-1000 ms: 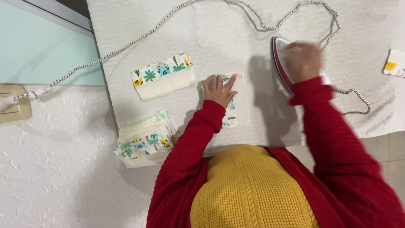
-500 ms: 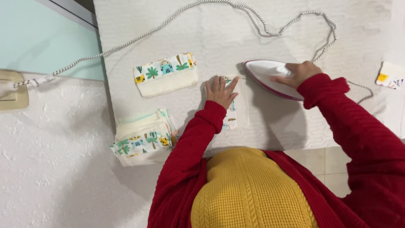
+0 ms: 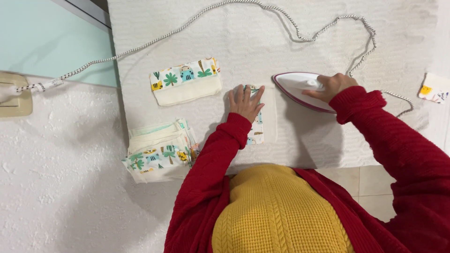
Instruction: Ironing and folding small pieces of patterned fabric on a workbench.
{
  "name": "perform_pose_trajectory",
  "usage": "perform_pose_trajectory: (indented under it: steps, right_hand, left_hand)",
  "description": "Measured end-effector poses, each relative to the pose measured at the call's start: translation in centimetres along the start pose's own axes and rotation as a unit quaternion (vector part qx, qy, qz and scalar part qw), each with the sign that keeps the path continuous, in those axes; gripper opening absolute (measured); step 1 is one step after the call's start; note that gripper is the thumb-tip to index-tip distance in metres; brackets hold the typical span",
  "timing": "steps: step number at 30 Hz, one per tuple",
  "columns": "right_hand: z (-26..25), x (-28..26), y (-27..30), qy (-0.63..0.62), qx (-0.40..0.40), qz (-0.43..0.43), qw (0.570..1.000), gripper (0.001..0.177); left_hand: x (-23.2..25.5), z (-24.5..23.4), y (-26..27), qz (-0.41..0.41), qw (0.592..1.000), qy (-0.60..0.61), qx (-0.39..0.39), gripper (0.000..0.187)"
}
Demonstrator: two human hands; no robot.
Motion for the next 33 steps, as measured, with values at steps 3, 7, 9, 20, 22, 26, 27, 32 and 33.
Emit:
perform_pose_trajectory:
  steps: [3,7,9,20,22,26,27,32,33]
  right_hand:
    - [-1.1,-0.8,0.0,0.028,0.016,-0.027,0.999,0.088]
    - [-1.7,-3.3,-0.9,0.06,0.026,-0.068,0.996,0.084]
    - [-1.5,-4.7,-1.8,0.071,0.014,-0.084,0.994,0.083]
    - [-1.0,-9.1,-3.3,0.134,-0.02,-0.142,0.981,0.082]
    - [-0.9,-9.3,-3.6,0.129,-0.036,-0.138,0.981,0.081]
    - [-1.3,-11.2,-3.4,0.132,-0.053,-0.148,0.979,0.083]
    - [-1.2,-11.6,-3.6,0.131,-0.057,-0.156,0.977,0.083]
    - [-0.4,-13.9,-4.7,0.122,-0.07,-0.17,0.975,0.083]
    - [-0.3,-14.4,-4.7,0.122,-0.078,-0.18,0.973,0.083]
  left_hand:
    - [0.0,-0.1,-0.1,-0.002,1.0,0.004,-0.002,0.07]
    - [-0.2,-1.0,-0.1,-0.001,1.0,0.014,-0.015,0.067]
    - [-0.6,-1.8,0.1,-0.012,0.999,0.029,-0.006,0.06]
    - [-4.1,-4.6,2.4,-0.027,0.99,0.131,0.036,0.044]
    - [-4.8,-5.0,2.8,-0.046,0.985,0.148,0.07,0.043]
    - [-5.4,-4.0,3.4,-0.062,0.98,0.168,0.091,0.038]
    - [-5.7,-3.9,3.7,-0.08,0.972,0.202,0.09,0.031]
    - [-7.2,-3.4,5.4,-0.129,0.936,0.305,0.121,0.012]
    - [-7.5,-3.5,5.6,-0.147,0.929,0.31,0.138,0.011]
Point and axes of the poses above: each hand's wrist, its own y-axis away from the middle knuckle, its own z-axis out of the palm, x = y × z, the point moved 6 cm from there along -y, towards the middle knuckle, and after that the axes turned 15 degrees about -y, right-handed, at the moved point
